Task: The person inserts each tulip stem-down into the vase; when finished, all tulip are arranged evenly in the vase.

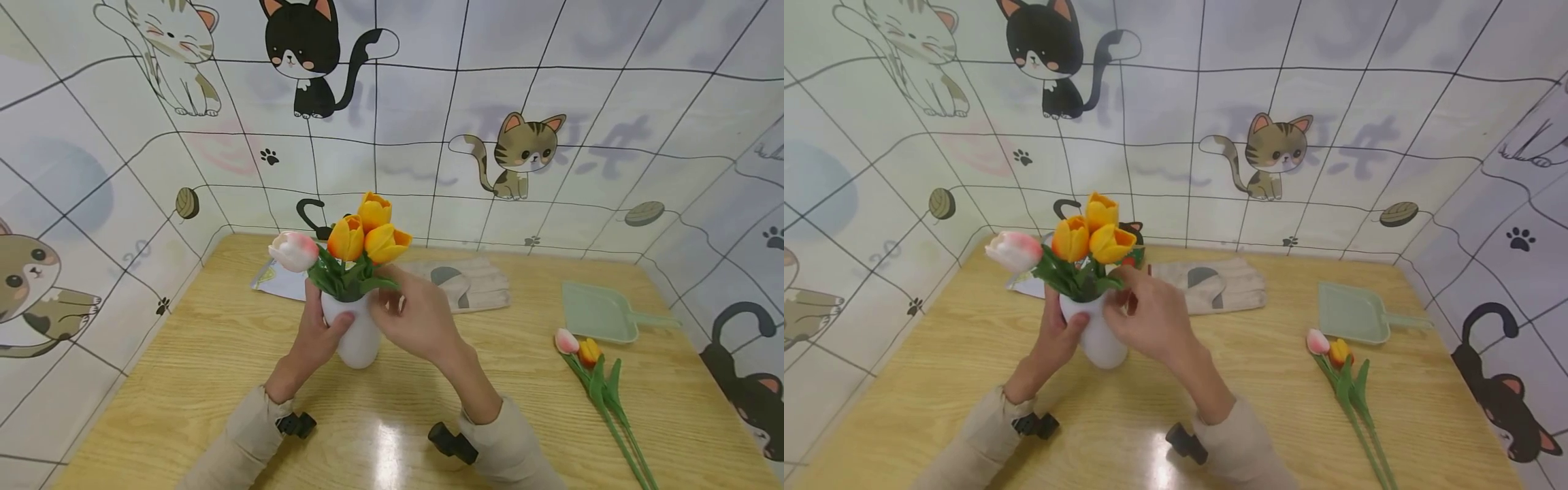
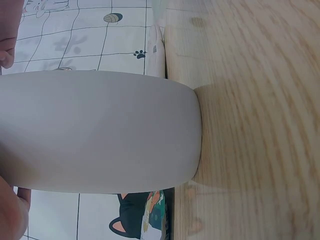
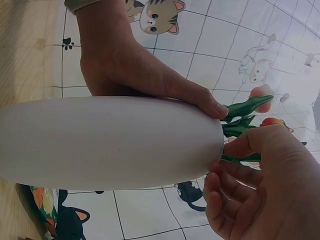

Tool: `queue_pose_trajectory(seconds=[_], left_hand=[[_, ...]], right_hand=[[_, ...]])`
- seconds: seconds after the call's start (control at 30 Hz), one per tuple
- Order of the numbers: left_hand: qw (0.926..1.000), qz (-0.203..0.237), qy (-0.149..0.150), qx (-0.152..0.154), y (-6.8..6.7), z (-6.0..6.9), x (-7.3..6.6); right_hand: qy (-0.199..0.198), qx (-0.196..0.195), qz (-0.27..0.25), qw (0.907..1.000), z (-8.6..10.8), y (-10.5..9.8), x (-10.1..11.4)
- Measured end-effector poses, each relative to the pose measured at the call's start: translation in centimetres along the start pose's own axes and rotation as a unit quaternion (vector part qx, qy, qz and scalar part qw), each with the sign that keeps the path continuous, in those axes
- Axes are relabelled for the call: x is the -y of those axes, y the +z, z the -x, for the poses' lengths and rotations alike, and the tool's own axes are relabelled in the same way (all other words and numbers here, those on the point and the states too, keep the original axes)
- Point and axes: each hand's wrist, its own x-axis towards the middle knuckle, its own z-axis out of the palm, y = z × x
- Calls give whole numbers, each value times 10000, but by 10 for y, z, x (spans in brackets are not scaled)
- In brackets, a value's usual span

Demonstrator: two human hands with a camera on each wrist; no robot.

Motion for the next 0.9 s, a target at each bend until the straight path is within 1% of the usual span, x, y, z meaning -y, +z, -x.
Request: queue_pose_trajectory(seconds=[0.07, 0.2, 0.3, 0.4, 0.53, 0.67, 0.77, 0.9], left_hand=[[10000, -15, 7, -27, 0, 0, 0], [10000, 60, -21, 52, 1, -1, 0], [9997, 181, -73, 150, 3, -1, 0], [9996, 223, -101, 153, 3, -1, 0], [9998, 153, -82, 125, 1, 0, 0], [10000, 18, -62, 18, -2, 2, 0], [10000, 25, -68, 26, -4, 3, 0], [9999, 89, -77, 118, -4, 0, 1]], right_hand=[[101, 15, -47, 9999, 1, -3, 0], [169, -161, -151, 9996, 5, -9, -4], [238, -256, -216, 9992, 9, -13, -10], [303, -250, -143, 9991, 14, -17, -19], [318, -240, 260, 9989, 21, -26, -32], [368, -41, 807, 9960, 27, -38, -44], [520, 64, 1251, 9908, 35, -54, -53], [788, 17, 1718, 9820, 53, -84, -71]])
